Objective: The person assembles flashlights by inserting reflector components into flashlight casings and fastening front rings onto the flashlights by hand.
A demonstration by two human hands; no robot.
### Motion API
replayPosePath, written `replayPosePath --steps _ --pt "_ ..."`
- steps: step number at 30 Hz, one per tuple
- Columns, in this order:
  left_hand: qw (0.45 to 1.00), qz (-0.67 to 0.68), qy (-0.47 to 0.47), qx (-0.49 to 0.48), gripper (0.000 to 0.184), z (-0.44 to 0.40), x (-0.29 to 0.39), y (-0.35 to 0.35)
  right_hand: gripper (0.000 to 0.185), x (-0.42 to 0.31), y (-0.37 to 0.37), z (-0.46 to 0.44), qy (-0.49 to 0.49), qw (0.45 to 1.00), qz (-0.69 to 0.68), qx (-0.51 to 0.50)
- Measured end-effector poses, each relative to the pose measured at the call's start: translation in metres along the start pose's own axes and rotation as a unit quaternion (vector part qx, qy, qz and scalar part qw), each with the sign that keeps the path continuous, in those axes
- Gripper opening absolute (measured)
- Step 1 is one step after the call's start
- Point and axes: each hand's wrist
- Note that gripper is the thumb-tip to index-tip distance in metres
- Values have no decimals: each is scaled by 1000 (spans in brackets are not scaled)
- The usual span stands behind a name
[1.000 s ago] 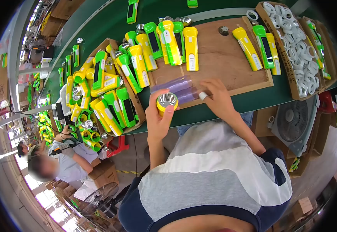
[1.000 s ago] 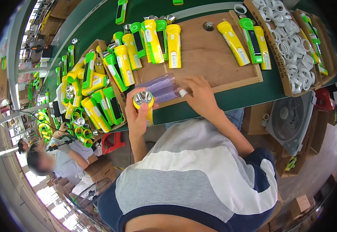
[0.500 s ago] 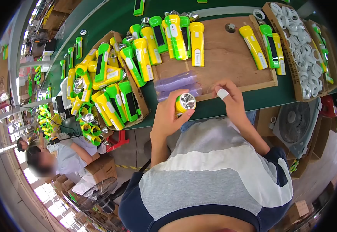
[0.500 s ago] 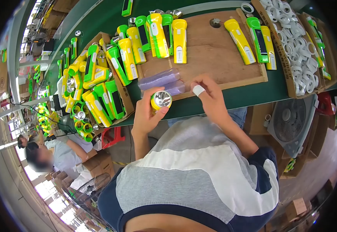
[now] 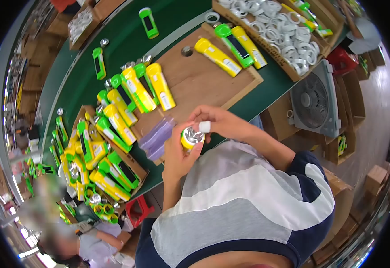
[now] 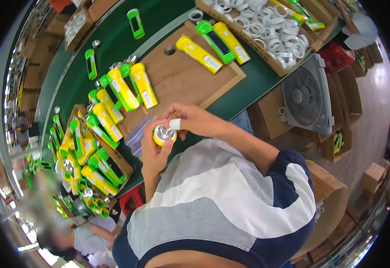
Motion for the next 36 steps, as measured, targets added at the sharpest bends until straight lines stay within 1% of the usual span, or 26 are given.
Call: replayPosePath --steps 1,2,3,4,5,6,7,10,13,14,16,17,18,19,20,21,22,23,25,27,29,31,34,36 --pt "997 76 -12 -3 51 0 -3 -5 18 -4 16 8 54 993 92 46" --pt "988 151 -22 -4 52 0 -7 -11 14 -11 40 20 121 973 155 121" --pt "974 225 -31 -4 53 -1 -7 -16 19 -31 66 37 151 932 220 246" --pt "956 292 -33 -23 56 -4 4 -16 21 -44 98 47 144 855 272 416" --pt "946 319 -37 -35 56 -5 4 -17 27 -63 133 60 159 728 420 518" --pt "936 346 -41 -45 57 -6 4 -18 33 -76 160 72 120 646 522 544" --pt "926 371 -47 -54 58 -7 5 -18 39 -90 184 83 80 550 614 561" --pt "923 374 -53 -75 57 -9 -3 -21 48 -103 250 90 -19 512 738 439" --pt "925 367 -44 -83 57 -13 -4 -20 56 -112 276 84 -103 520 779 335" --pt "925 368 -39 -88 58 -13 -6 -20 57 -113 290 82 -122 525 772 337" --pt "918 384 -30 -91 61 -10 -9 -21 57 -119 295 86 -85 529 764 360" --pt "905 413 -39 -93 63 -13 -9 -21 56 -122 296 84 -66 533 759 367" --pt "891 443 -44 -90 64 -15 -7 -21 48 -128 282 81 -31 535 749 390" --pt "875 473 -46 -85 65 -15 -6 -21 43 -130 267 79 40 552 717 423" --pt "869 484 -63 -88 67 -21 -4 -22 42 -135 236 72 65 611 644 455" --pt "864 492 -58 -90 67 -25 -1 -24 43 -134 205 64 87 661 565 487" --pt "860 498 -57 -95 67 -31 1 -25 43 -124 171 54 210 766 453 404" --pt "856 503 -57 -102 66 -36 3 -26 43 -112 136 46 326 835 319 307" --pt "846 517 -40 -123 63 -41 3 -29 33 -86 79 44 379 874 252 172" --pt "837 526 -20 -146 62 -47 0 -35 23 -50 58 32 440 839 301 105" --pt "831 539 -2 -137 62 -45 2 -43 21 -29 26 20 472 863 146 101" --pt "829 543 7 -134 63 -46 3 -45 30 -18 9 25 395 892 157 153" --pt "838 526 16 -143 61 -45 -1 -44 36 -10 9 24 383 857 319 132" --pt "857 495 23 -139 60 -45 -2 -43 36 -13 9 28 355 856 351 134"
Point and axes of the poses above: each hand's wrist, its own z-axis away from the middle knuckle, its own y-axis out of the back of the hand, x = y × z, and after that the axes turned 9 degrees about -x, right-handed
